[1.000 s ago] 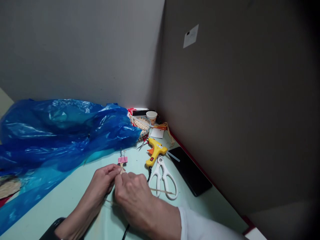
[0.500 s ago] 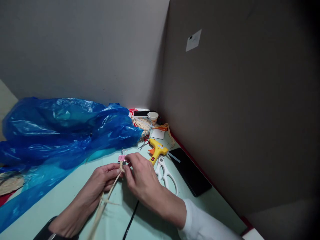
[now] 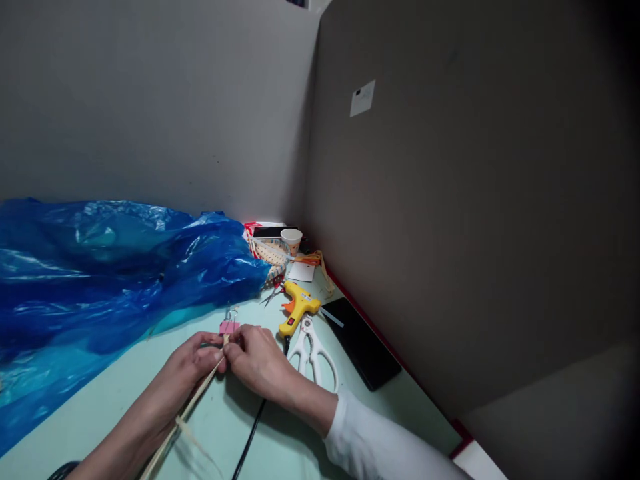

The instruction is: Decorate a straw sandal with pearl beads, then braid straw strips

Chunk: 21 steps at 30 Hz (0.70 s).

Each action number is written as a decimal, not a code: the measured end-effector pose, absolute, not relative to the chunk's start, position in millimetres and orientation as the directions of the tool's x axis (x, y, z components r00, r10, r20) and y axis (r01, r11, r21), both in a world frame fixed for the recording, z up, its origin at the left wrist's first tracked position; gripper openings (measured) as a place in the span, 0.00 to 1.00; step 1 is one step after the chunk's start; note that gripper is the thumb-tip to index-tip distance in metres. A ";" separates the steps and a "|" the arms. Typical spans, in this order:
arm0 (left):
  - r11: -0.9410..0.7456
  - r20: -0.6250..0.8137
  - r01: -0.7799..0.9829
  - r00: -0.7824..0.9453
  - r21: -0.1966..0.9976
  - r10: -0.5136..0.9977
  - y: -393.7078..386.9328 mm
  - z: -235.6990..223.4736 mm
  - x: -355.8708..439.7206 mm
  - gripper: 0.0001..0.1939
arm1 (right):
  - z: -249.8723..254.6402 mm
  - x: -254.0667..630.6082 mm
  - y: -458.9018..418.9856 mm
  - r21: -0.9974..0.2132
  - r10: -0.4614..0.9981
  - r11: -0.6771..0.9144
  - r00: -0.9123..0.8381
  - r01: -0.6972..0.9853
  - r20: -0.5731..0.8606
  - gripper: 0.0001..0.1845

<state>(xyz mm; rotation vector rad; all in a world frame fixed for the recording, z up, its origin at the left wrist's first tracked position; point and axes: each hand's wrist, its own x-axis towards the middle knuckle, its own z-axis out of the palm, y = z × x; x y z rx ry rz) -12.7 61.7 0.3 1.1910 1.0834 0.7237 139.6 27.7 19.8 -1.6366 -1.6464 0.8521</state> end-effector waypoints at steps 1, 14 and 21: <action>0.235 -0.260 0.112 0.350 0.965 0.900 62.5 -0.9 -13.6 0.24 | 19.2 140.1 28.4 -0.827 1.000 0.001 -0.001 0.562 0.001 0.12; -0.169 -0.007 0.543 0.308 0.823 0.951 61.8 11.4 -12.8 0.14 | 26.6 137.4 26.1 -0.815 0.997 -0.035 0.070 0.578 0.008 0.11; -0.208 0.067 0.606 0.247 0.768 0.967 56.4 24.1 -7.2 0.13 | 28.3 136.6 25.2 -0.775 0.997 -0.021 0.075 0.632 0.034 0.11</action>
